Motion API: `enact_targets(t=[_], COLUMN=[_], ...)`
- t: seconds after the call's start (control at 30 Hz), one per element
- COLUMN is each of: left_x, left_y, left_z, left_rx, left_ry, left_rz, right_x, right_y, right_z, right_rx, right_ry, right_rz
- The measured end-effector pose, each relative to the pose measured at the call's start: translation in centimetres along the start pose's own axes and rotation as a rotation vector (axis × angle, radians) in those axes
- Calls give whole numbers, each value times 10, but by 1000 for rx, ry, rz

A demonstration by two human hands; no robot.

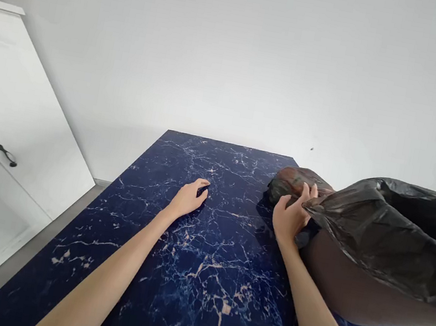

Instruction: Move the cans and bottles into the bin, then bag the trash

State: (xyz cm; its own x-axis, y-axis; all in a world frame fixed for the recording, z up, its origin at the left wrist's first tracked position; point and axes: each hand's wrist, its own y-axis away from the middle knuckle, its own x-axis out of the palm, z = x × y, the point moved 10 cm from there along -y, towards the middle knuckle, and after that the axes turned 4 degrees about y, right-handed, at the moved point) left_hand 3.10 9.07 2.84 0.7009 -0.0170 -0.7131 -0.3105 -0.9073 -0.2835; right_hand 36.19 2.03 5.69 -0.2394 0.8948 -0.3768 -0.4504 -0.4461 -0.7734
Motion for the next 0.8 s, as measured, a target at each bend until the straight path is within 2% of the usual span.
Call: enact_targets(t=[0.17, 0.27, 0.57, 0.8], left_x=[-7, -8, -6, -7], left_y=[6, 8, 10, 10], left_z=[-4, -5, -9, -9], left_rx=[-1, -5, 7, 13], left_ry=[13, 10, 11, 12], left_rz=[-31, -29, -7, -11], right_x=[15, 15, -9, -6], right_y=[16, 18, -2, 2], right_z=[39, 49, 13, -22], right_rx=[-143, -201, -87, 96], right_ry=[-115, -149, -20, 50], right_rz=[136, 169, 38, 1])
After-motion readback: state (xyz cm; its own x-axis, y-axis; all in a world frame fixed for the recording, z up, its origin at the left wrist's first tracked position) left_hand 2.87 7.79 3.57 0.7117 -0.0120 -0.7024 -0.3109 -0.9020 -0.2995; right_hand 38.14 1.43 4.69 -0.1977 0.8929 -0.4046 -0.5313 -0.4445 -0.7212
